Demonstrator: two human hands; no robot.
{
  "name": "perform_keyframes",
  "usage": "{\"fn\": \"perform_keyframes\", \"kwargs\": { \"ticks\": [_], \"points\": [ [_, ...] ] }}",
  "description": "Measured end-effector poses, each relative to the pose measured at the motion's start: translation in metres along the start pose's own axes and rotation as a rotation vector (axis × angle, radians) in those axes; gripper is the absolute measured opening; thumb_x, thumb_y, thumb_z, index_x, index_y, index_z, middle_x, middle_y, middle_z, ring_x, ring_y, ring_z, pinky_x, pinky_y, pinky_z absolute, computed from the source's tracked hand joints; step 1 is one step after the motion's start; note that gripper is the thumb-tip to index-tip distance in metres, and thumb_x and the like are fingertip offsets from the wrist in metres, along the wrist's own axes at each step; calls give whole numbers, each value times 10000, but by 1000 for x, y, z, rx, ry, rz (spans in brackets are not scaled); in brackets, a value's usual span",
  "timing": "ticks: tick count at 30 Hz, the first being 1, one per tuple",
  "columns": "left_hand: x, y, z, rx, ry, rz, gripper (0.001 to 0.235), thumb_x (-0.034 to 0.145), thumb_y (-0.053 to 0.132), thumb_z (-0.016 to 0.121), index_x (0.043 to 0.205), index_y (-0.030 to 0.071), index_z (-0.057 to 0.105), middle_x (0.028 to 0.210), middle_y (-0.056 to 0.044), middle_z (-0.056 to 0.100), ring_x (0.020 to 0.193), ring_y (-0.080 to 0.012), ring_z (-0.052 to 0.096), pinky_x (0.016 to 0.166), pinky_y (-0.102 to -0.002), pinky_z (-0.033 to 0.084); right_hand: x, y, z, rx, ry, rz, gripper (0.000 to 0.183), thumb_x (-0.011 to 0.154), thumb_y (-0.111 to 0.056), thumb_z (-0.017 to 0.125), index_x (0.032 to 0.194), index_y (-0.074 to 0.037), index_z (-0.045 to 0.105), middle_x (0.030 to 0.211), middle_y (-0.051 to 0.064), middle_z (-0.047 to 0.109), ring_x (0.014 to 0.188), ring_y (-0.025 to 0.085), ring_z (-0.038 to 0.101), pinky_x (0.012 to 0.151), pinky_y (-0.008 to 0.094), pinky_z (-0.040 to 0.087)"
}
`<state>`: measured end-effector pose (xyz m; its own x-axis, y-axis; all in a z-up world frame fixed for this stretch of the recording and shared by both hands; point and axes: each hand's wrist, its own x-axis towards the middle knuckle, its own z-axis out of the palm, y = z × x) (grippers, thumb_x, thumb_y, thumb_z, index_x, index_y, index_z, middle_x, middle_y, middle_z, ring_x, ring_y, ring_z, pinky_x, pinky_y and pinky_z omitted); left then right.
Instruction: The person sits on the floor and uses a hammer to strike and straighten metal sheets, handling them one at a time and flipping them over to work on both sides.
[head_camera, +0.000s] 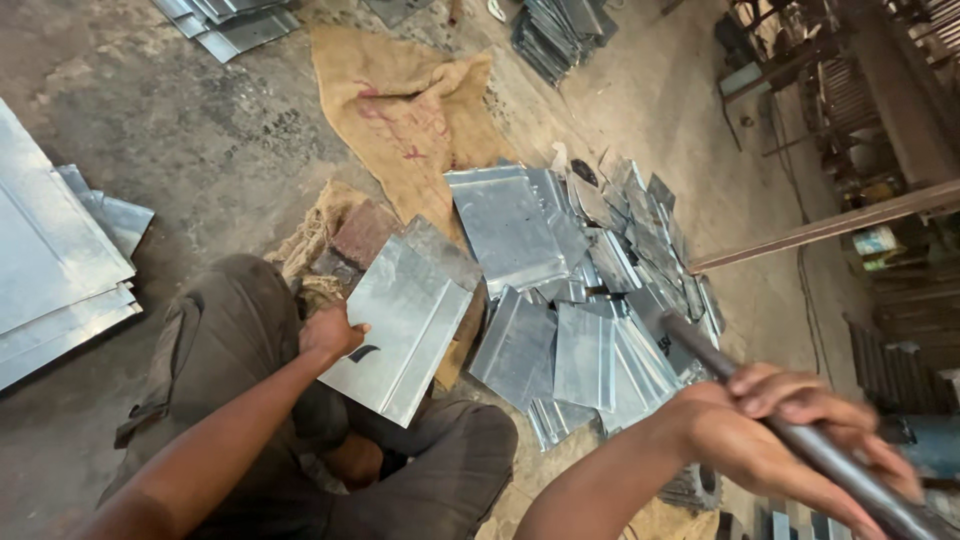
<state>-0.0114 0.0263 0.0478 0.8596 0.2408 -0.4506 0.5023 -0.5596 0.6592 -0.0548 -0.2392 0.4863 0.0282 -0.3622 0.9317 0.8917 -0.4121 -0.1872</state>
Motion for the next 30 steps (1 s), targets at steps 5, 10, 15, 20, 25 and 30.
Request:
{"fn": "perform_keyframes", "kwargs": {
  "ticks": [5, 10, 15, 20, 25, 30],
  "points": [
    [-1, -1, 1, -9, 2, -4, 604, 828, 477, 794, 1267, 93, 641, 1196, -215, 713, 1151, -401, 673, 949, -506, 544, -43, 61, -20, 174, 153, 154, 673, 998, -687, 235, 1025, -49, 448, 689, 66, 418, 395, 113, 353, 390, 292, 342],
    [-2, 1, 0, -8, -2, -14, 583, 831, 486, 789, 1232, 84, 661, 1175, -204, 727, 1141, -394, 687, 954, -500, 552, -337, 156, -79, -353, -222, 623, 641, 1152, -523, 267, 1292, 57, 503, 1122, 131, 612, 981, 260, 596, 913, 381, 500],
    [-1, 3, 2, 50, 13, 49, 619, 828, 499, 786, 1254, 76, 638, 1179, -210, 706, 1133, -394, 677, 944, -519, 543, -374, 156, -99, -458, -286, 1265, 356, 1111, -391, 458, 1008, -65, 558, 825, 30, 580, 700, 171, 548, 622, 315, 429],
    [-4, 5, -1, 46, -43, -9, 616, 872, 512, 742, 1303, 87, 631, 1198, -218, 718, 1157, -397, 683, 955, -522, 551, -195, 106, -82, -84, -2, 1037, 224, 1013, -402, 622, 1035, -188, 562, 756, -67, 537, 543, 34, 475, 415, 178, 326],
    [-6, 9, -10, 56, -36, -37, 612, 868, 521, 753, 1301, 105, 637, 1226, -222, 705, 1177, -404, 668, 964, -512, 546, -34, 28, -7, -25, -83, 362, 576, 1085, -671, 432, 1040, -98, 461, 693, 6, 436, 435, 97, 381, 397, 266, 336],
    [-15, 12, -12, 25, -6, -43, 590, 852, 490, 767, 1270, 95, 635, 1220, -217, 705, 1174, -402, 668, 959, -518, 542, -73, 63, -21, -54, 54, 186, 575, 1068, -697, 282, 932, -150, 395, 669, 8, 427, 384, 64, 309, 378, 275, 287]
  ]
}}
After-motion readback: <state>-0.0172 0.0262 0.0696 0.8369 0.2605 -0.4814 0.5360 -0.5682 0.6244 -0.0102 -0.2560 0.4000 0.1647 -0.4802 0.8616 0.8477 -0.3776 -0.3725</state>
